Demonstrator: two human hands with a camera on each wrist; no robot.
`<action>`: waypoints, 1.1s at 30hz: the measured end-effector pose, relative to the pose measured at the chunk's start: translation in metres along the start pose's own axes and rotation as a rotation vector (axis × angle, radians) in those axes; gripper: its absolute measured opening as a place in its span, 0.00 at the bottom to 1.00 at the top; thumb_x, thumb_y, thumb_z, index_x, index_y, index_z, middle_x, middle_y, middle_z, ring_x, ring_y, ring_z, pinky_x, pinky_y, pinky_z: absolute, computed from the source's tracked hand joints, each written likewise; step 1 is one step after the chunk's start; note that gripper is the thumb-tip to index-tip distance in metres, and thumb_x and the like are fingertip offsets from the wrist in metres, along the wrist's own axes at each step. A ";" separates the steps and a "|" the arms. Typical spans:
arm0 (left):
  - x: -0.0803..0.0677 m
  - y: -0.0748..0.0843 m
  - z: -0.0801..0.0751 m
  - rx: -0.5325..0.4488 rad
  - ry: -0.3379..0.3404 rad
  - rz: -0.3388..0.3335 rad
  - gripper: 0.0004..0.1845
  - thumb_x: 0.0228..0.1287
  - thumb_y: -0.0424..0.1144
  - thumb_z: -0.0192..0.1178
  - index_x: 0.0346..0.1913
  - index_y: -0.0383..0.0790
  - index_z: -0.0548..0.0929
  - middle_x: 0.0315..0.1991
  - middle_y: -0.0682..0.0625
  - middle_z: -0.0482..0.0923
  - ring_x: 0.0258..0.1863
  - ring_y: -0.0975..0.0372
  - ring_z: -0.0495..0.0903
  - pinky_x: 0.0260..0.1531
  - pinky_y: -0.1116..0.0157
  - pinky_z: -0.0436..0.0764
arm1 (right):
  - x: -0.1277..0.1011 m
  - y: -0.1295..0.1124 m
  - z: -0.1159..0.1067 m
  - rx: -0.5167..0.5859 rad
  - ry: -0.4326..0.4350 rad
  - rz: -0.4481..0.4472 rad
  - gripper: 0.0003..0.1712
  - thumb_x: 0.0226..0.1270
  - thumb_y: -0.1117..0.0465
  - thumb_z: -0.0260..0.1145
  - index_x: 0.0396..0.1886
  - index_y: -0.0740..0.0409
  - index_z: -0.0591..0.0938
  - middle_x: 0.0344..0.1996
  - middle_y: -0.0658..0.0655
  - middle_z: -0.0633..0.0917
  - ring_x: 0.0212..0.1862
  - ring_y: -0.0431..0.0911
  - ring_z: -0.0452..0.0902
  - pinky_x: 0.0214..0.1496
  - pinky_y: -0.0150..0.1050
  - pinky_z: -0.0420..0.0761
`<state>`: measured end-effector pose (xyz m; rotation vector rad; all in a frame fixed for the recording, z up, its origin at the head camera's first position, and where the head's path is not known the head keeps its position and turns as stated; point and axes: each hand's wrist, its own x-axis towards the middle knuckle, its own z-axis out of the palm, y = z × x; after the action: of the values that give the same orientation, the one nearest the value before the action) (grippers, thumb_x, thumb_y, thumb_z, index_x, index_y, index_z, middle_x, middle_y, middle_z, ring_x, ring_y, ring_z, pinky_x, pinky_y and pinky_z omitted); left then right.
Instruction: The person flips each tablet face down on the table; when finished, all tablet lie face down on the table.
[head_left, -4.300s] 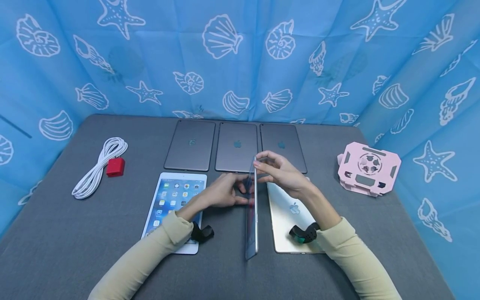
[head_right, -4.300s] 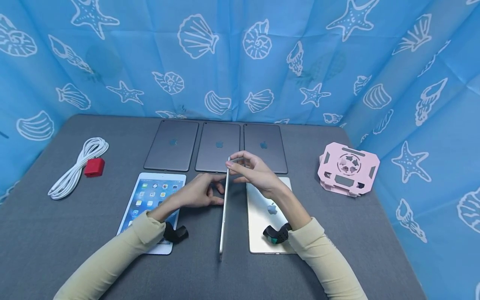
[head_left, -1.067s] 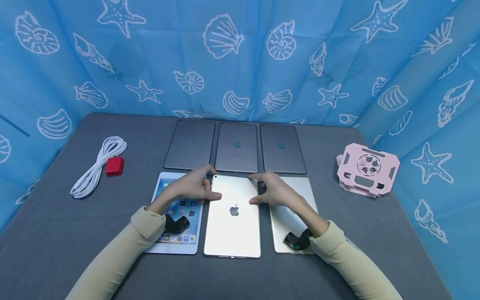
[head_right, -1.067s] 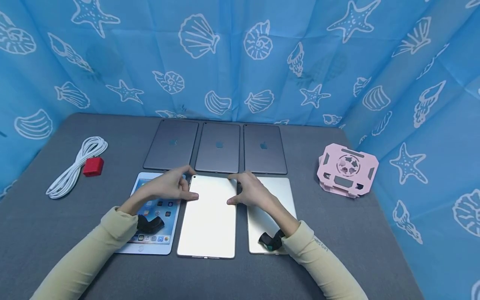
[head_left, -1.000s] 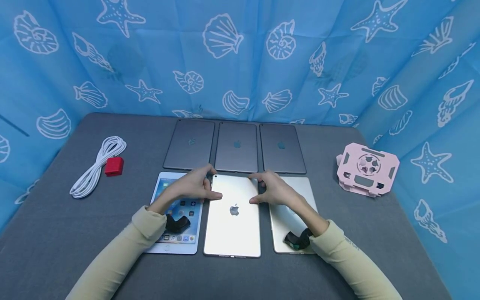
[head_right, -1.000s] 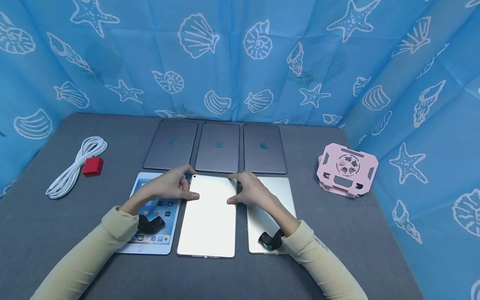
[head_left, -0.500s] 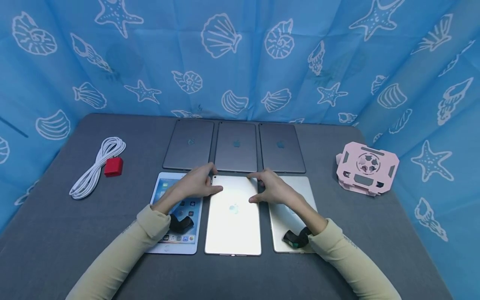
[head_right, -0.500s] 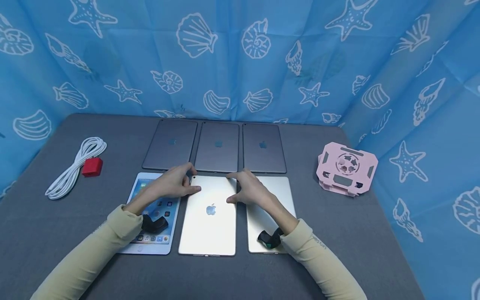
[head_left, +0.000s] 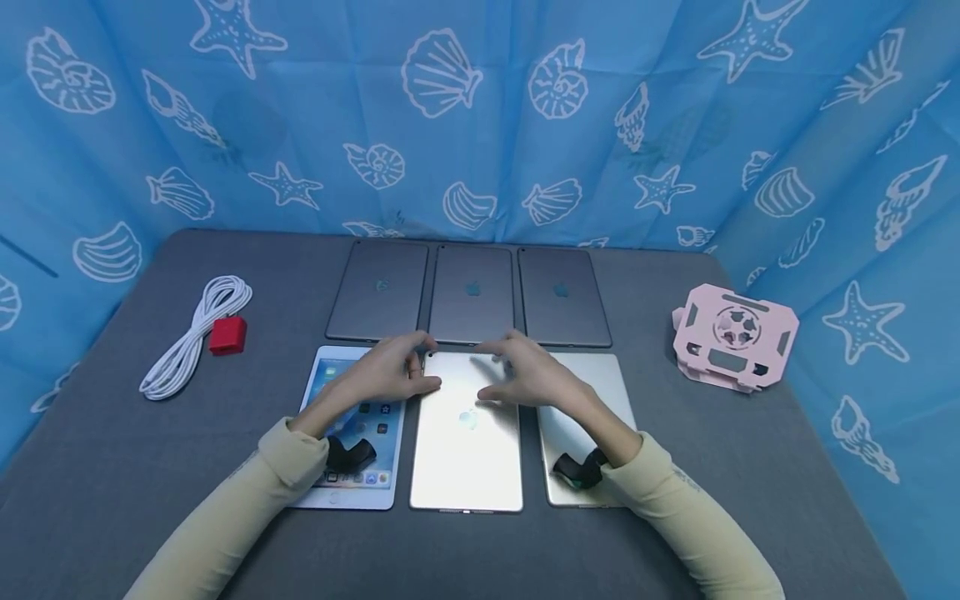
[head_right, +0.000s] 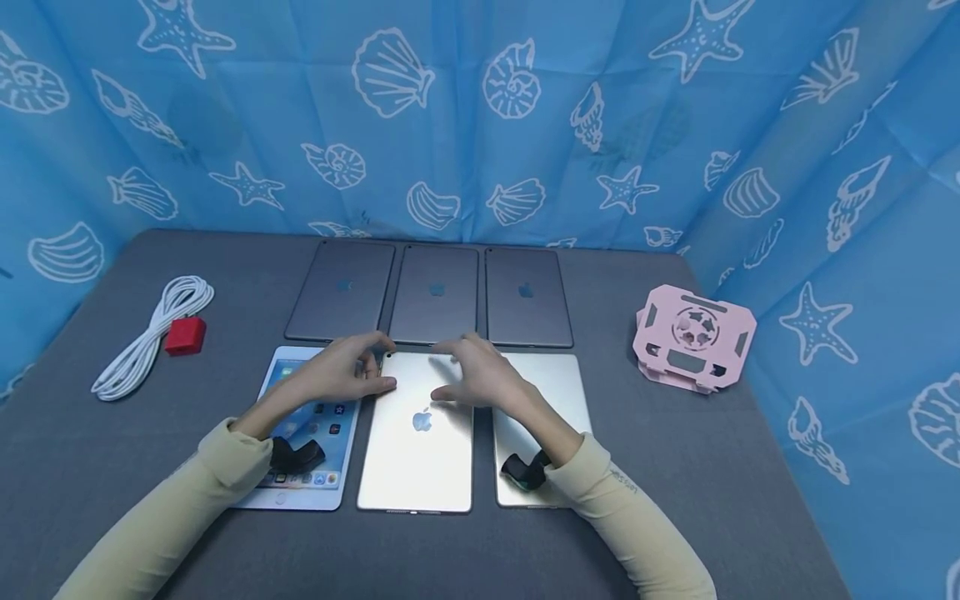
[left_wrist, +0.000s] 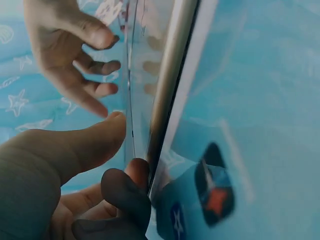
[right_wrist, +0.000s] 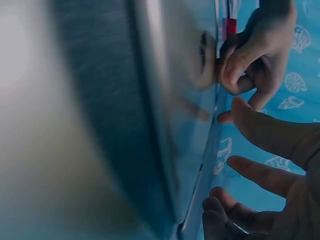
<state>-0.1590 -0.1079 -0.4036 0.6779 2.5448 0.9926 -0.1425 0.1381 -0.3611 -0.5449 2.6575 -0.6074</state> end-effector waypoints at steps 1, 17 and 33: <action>-0.002 0.000 0.000 0.004 0.008 -0.001 0.29 0.67 0.44 0.69 0.65 0.34 0.75 0.22 0.52 0.80 0.17 0.64 0.71 0.28 0.65 0.73 | 0.000 -0.002 0.000 0.004 0.005 -0.014 0.39 0.61 0.52 0.78 0.71 0.54 0.77 0.63 0.64 0.78 0.60 0.56 0.76 0.59 0.54 0.80; -0.046 -0.039 -0.045 0.079 0.058 -0.097 0.35 0.64 0.46 0.70 0.70 0.34 0.73 0.27 0.50 0.78 0.17 0.65 0.70 0.19 0.70 0.67 | 0.031 -0.038 0.009 0.067 -0.003 -0.093 0.40 0.64 0.52 0.76 0.74 0.53 0.73 0.64 0.63 0.79 0.65 0.56 0.75 0.64 0.55 0.78; -0.073 -0.068 -0.065 0.220 0.082 -0.194 0.48 0.53 0.54 0.77 0.69 0.30 0.69 0.22 0.51 0.70 0.21 0.62 0.68 0.22 0.68 0.65 | 0.056 -0.047 0.027 0.011 -0.110 -0.058 0.46 0.62 0.53 0.77 0.77 0.55 0.69 0.70 0.63 0.73 0.67 0.59 0.64 0.64 0.53 0.75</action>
<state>-0.1490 -0.2265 -0.3958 0.4419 2.7562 0.6968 -0.1661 0.0651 -0.3763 -0.6356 2.5418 -0.5910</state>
